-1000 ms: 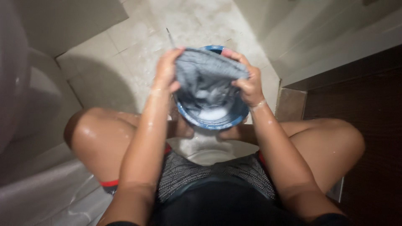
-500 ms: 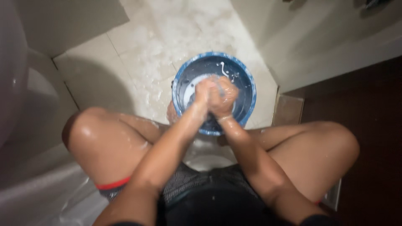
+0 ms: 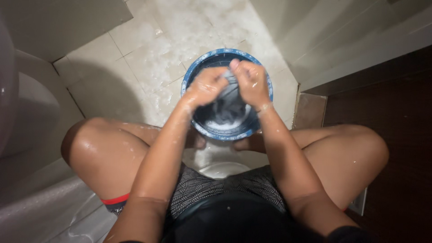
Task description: The person sits on the floor and hand-washes a grey cloth in a blue bucket filled with soapy water. They repeatedly scrub, squeeze, and rinse the cloth by hand, wringing out excess water and submerging it again to continue the cleaning process.
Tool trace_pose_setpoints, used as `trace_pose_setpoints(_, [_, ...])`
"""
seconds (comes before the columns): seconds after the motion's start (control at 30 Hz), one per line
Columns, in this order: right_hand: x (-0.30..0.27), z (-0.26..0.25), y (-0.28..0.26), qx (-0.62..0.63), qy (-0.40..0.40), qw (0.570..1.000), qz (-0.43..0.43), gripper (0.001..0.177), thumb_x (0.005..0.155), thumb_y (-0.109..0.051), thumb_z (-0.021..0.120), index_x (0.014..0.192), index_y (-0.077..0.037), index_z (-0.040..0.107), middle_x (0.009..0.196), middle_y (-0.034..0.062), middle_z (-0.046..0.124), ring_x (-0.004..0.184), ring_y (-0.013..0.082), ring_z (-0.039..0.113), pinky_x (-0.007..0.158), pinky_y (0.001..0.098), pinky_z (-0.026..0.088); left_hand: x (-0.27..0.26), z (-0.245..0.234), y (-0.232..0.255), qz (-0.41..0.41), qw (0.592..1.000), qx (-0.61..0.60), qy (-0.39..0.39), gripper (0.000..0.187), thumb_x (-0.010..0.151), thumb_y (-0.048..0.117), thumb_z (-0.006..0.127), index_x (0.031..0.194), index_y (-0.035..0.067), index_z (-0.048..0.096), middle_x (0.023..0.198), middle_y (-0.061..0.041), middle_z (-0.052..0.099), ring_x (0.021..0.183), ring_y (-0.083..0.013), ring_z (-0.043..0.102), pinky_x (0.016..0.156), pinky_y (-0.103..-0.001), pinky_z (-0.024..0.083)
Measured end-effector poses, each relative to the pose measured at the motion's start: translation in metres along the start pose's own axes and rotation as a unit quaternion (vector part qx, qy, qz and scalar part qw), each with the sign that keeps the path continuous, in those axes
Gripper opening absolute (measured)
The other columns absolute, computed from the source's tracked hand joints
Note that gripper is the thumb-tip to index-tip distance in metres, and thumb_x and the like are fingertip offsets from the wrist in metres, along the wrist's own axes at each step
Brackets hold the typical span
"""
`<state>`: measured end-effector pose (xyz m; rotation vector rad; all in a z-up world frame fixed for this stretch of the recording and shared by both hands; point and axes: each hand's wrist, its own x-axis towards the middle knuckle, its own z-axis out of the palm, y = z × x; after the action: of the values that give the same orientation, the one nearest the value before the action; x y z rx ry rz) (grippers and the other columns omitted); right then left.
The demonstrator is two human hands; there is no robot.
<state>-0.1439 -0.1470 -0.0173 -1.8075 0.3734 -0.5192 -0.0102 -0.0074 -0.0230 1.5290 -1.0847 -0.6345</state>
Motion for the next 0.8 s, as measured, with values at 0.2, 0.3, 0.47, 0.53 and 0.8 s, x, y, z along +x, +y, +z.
trace_pose_setpoints(0.2, [-0.011, -0.022, 0.033, -0.079, -0.232, 0.963, 0.113, 0.034, 0.076, -0.021, 0.083, 0.101, 0.001, 0.075, 0.085, 0.0007, 0.074, 0.081, 0.0079, 0.067, 0.076, 0.0262, 0.053, -0.004, -0.035, -0.017, -0.072, 0.947, -0.269, 0.160, 0.021, 0.098, 0.015, 0.058, 0.094, -0.003, 0.070, 0.083, -0.006, 0.067, 0.077, -0.0185, 0.058, 0.070, -0.033, 0.047])
trace_pose_setpoints(0.3, [-0.010, -0.038, 0.023, 0.027, -0.133, 0.989, 0.064, 0.035, 0.079, -0.015, 0.075, 0.110, 0.000, 0.075, 0.098, 0.0022, 0.071, 0.089, 0.0097, 0.065, 0.081, 0.0277, 0.052, -0.006, -0.040, -0.016, -0.210, 0.866, -0.379, 0.250, 0.028, 0.103, 0.023, 0.065, 0.097, -0.004, 0.066, 0.087, -0.009, 0.068, 0.075, -0.0216, 0.063, 0.065, -0.036, 0.051])
trace_pose_setpoints(0.47, [-0.026, 0.017, -0.027, 0.302, 0.112, 0.947, 0.018, 0.020, 0.080, -0.014, 0.070, 0.098, -0.005, 0.072, 0.093, 0.0020, 0.076, 0.091, 0.0112, 0.070, 0.088, 0.0255, 0.056, 0.007, 0.029, -0.081, -0.351, 0.763, -0.460, 0.288, 0.041, 0.096, 0.030, 0.063, 0.107, -0.009, 0.067, 0.097, -0.019, 0.074, 0.081, -0.0275, 0.074, 0.068, -0.041, 0.061])
trace_pose_setpoints(0.53, [-0.034, 0.050, -0.022, 0.087, 0.190, 0.975, -0.071, 0.014, 0.096, -0.016, 0.070, 0.091, -0.004, 0.067, 0.088, 0.0035, 0.073, 0.084, 0.0126, 0.067, 0.081, 0.0280, 0.055, 0.009, 0.082, -0.118, -0.286, 0.791, -0.434, 0.323, 0.030, 0.100, 0.027, 0.066, 0.105, -0.003, 0.065, 0.090, -0.013, 0.067, 0.075, -0.0226, 0.066, 0.061, -0.039, 0.055])
trace_pose_setpoints(0.8, [-0.023, 0.056, 0.030, -0.002, 0.255, 0.960, -0.114, 0.020, 0.093, -0.010, 0.067, 0.078, 0.001, 0.060, 0.069, 0.0072, 0.056, 0.067, 0.0173, 0.053, 0.064, 0.0324, 0.045, -0.001, 0.117, -0.107, -0.276, 0.798, -0.439, 0.309, 0.014, 0.096, 0.018, 0.063, 0.095, 0.005, 0.069, 0.085, -0.006, 0.066, 0.071, -0.0173, 0.062, 0.060, -0.035, 0.052])
